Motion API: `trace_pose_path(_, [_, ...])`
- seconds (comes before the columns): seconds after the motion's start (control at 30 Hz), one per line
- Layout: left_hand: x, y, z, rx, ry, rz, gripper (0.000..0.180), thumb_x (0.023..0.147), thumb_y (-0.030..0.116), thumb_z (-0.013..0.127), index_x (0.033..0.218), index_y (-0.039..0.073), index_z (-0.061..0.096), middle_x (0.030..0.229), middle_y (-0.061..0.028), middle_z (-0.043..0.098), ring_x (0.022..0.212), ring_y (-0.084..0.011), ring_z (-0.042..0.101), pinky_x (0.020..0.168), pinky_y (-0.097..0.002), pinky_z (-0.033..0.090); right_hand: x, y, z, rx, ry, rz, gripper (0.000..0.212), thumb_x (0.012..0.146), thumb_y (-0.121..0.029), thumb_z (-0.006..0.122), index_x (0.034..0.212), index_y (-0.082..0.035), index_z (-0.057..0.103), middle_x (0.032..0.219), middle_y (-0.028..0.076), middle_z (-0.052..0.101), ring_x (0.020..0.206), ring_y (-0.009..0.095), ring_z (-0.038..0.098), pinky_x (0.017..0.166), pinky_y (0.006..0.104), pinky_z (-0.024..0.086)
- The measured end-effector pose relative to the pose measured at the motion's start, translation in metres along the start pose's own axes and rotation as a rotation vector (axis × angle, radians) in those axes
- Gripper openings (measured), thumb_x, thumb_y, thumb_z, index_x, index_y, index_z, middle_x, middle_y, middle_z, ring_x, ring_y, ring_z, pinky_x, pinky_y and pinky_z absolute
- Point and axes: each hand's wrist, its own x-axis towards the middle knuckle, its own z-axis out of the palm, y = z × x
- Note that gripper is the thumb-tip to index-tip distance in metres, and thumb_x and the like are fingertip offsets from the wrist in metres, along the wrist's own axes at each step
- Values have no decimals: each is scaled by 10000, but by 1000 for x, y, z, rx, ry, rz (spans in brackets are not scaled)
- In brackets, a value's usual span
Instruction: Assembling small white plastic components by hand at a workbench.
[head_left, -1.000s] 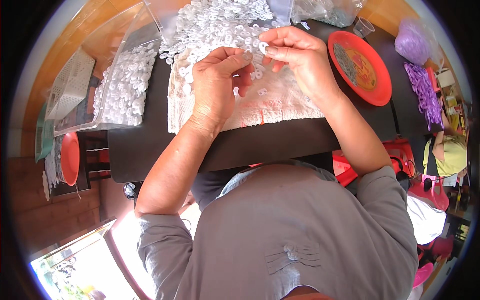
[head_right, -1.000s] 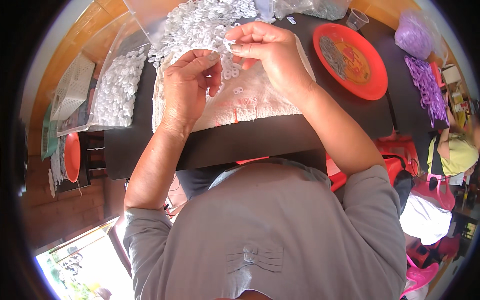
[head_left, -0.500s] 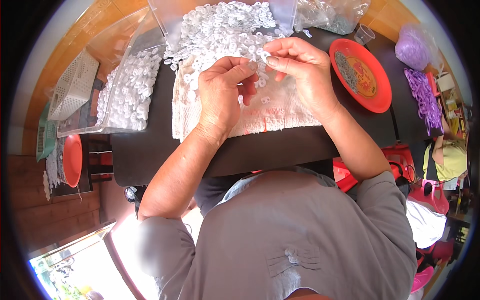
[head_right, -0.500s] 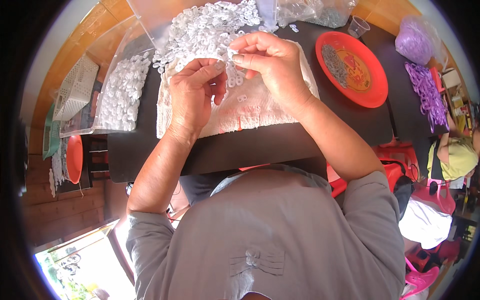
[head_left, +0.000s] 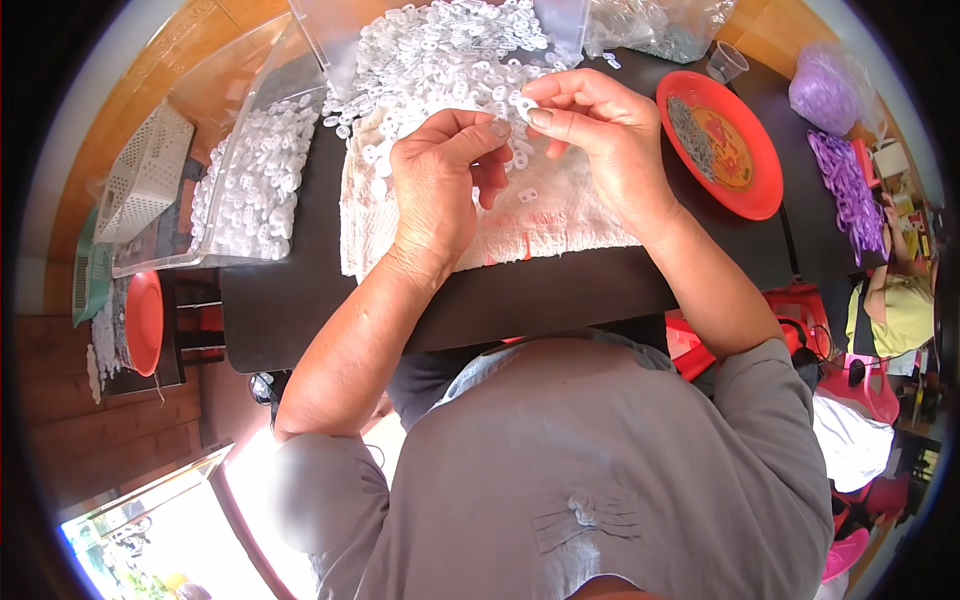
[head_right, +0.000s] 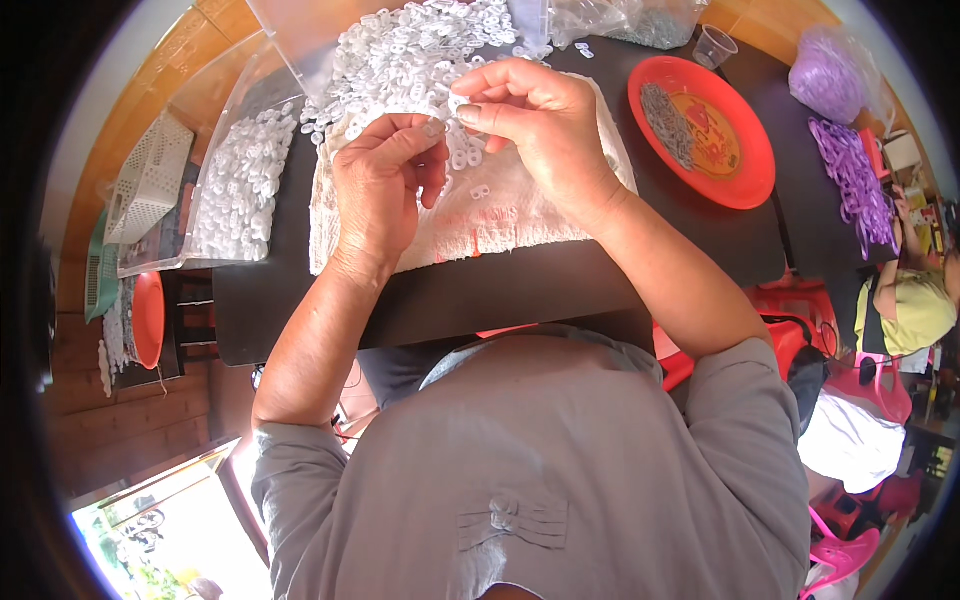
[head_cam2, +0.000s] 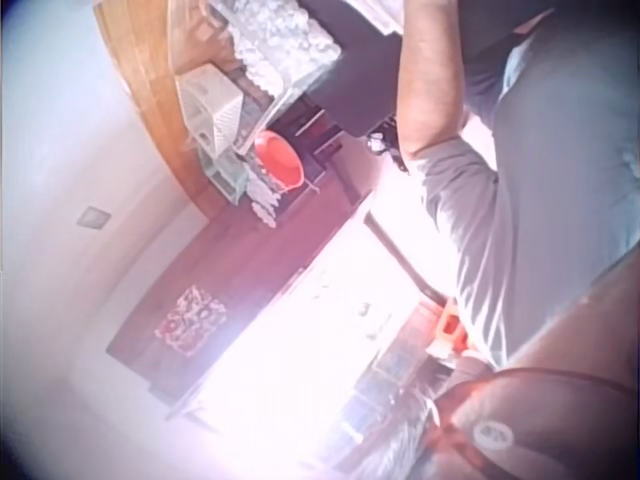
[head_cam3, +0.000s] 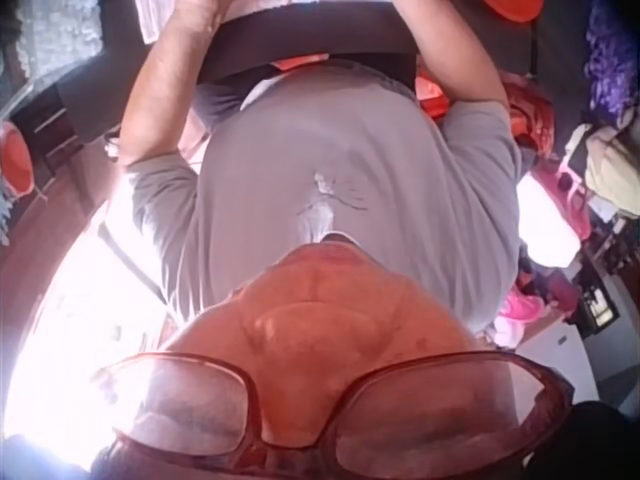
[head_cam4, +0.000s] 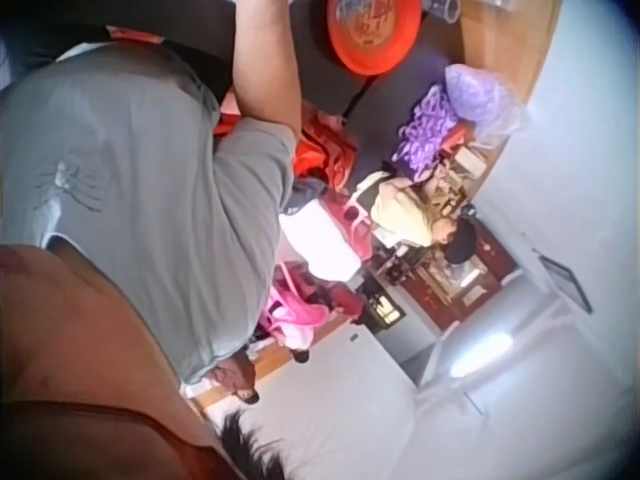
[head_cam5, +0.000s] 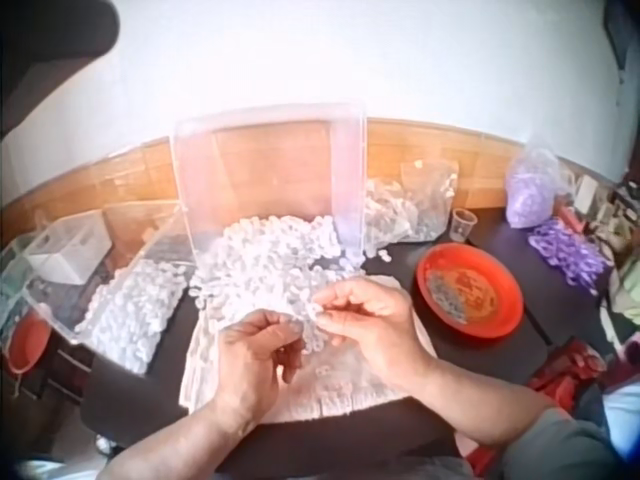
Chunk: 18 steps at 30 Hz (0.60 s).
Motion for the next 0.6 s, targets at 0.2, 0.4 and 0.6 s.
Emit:
trace_pose_path(0.2, [-1,-2,1,-44,-2,9,105,820,67,673,847,-21,622,691,-84,629,510,-125,549,415,-242,388,-2,0,-1,-19,-11,-11,159,842,-2,663,996,-23,699,891,27,681,798,78,621,630,217,479])
trace_pose_path(0.4, [0,-1,0,-9,15,36,109,811,66,680,844,-23,625,689,-83,631,507,-124,546,421,-239,388,-1,1,-2,-55,-20,-46,172,853,5,654,1020,-9,694,931,35,677,827,83,614,647,223,481])
trace_pose_path(0.6, [-1,-1,1,-25,6,39,124,807,73,689,845,-26,626,682,-79,629,505,-122,545,420,-237,388,-2,0,-1,-61,-18,-44,173,851,5,656,1020,-8,693,933,37,678,826,82,614,649,225,485])
